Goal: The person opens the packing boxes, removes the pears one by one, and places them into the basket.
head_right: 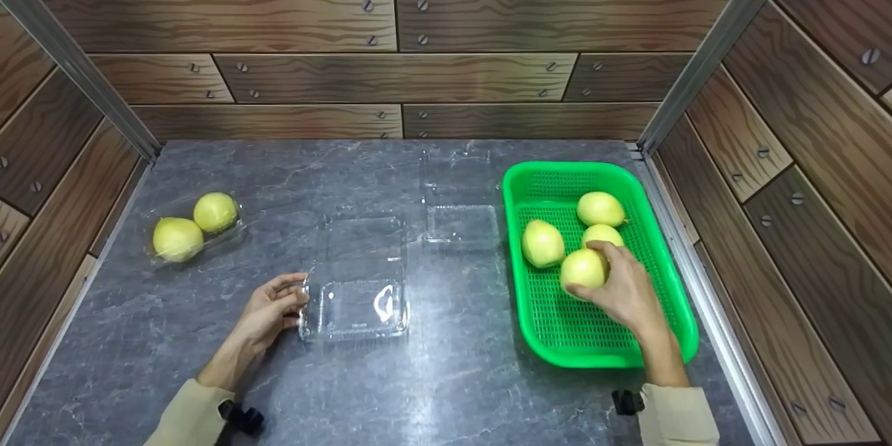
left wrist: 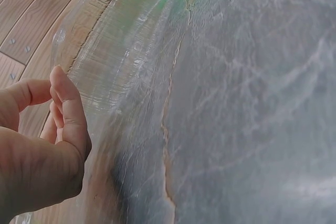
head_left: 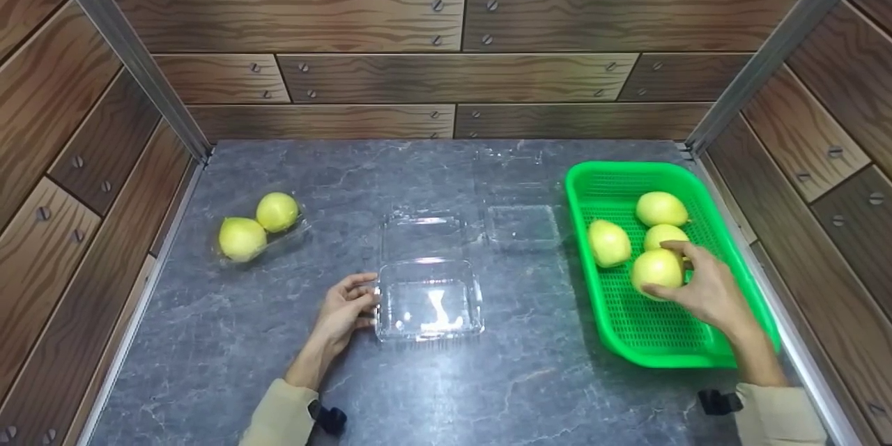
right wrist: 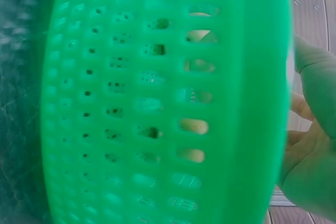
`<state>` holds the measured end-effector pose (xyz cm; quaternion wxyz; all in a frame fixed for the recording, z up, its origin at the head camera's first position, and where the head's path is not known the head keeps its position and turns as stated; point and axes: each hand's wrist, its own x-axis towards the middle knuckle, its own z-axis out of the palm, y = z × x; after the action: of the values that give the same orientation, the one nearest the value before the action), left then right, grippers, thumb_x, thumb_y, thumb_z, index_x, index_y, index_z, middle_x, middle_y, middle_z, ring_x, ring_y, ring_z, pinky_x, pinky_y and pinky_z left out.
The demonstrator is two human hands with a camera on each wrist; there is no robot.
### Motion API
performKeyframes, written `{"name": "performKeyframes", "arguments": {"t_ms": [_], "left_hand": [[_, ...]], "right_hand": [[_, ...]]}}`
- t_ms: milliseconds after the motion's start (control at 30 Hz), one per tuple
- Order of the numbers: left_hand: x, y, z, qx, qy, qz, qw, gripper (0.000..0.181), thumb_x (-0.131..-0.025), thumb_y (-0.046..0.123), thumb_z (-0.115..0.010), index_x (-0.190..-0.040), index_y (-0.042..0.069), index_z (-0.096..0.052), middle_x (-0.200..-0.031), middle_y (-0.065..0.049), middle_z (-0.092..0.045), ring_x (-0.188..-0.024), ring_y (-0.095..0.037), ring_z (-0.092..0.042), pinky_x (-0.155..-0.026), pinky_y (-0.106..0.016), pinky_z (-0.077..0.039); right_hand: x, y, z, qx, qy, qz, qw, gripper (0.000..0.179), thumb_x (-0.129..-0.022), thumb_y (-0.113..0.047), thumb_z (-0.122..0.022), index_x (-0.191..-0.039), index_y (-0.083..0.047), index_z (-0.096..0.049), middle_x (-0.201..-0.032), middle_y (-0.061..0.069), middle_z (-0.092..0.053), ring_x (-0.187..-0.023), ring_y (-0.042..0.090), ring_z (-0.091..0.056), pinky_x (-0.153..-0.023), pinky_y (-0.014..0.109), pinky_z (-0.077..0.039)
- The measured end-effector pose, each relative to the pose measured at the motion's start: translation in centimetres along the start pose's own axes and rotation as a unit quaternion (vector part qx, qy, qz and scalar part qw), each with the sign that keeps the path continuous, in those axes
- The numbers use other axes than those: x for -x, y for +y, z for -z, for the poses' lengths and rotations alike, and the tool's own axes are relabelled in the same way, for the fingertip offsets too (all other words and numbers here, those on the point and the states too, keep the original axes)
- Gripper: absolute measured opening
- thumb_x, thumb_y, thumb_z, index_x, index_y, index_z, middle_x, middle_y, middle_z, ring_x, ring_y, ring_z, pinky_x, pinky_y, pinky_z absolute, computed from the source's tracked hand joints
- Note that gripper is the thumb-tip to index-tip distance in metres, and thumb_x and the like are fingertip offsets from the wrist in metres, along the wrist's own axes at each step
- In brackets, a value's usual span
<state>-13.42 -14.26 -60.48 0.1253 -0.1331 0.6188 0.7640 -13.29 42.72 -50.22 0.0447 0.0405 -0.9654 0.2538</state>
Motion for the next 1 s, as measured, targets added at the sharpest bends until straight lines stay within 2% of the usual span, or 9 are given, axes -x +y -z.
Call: {"name": "performKeyframes", "arguments": {"t_ms": [400,700,867,1000], "left_hand": [[-0.2,-0.1,-0.1,-0.003,0.000,-0.003,1.0000,0.051,-0.086,-0.011,-0.060,-0.137,-0.005,-0.056,-0.087,0.002,-0.062,-0.063,-0.011,-0.060,-0.050,-0.021,-0.056],[-0.1,0.0,0.0,0.001,0.000,-0.005,1.0000,0.050,-0.086,-0.011,-0.061,-0.136,-0.005,-0.057,-0.085,0.002,-0.063,-0.063,-0.011,-0.060,-0.050,-0.021,-0.056],[0.0,-0.1,0.1,0.005,-0.002,-0.003,1.0000,0.051,-0.086,-0.011,-0.062,-0.136,-0.005,-0.057,-0.085,0.001,-0.063,-0.062,-0.011,-0.060,-0.050,-0.021,-0.056],[-0.1,-0.1,0.2,0.004,0.000,0.000,1.0000,0.051,-0.086,-0.010,-0.063,-0.136,-0.004,-0.057,-0.085,0.001,-0.063,-0.062,-0.011,-0.060,-0.050,-0.021,-0.056]], "right_hand": [[0.4,1.1,0.1,0.015,-0.016,-0.008,0.9997,0.087,-0.077,-0.039,-0.094,-0.142,0.004,-0.055,-0.125,0.034,-0.062,-0.103,0.044,-0.062,-0.068,0.031,-0.048],[0.5,1.7,-0.4,0.032,-0.024,-0.013,0.9991,0.086,-0.077,-0.036,-0.095,-0.141,0.005,-0.055,-0.123,0.036,-0.063,-0.100,0.044,-0.061,-0.067,0.035,-0.050],[0.7,2.1,-0.7,0.033,-0.026,-0.011,0.9990,0.085,-0.076,-0.034,-0.095,-0.140,0.005,-0.055,-0.127,0.039,-0.061,-0.104,0.051,-0.061,-0.070,0.054,-0.057],[1.2,2.6,-0.8,0.031,-0.020,-0.005,0.9993,0.083,-0.076,-0.030,-0.095,-0.139,0.007,-0.055,-0.129,0.041,-0.060,-0.111,0.057,-0.060,-0.078,0.067,-0.056]]}}
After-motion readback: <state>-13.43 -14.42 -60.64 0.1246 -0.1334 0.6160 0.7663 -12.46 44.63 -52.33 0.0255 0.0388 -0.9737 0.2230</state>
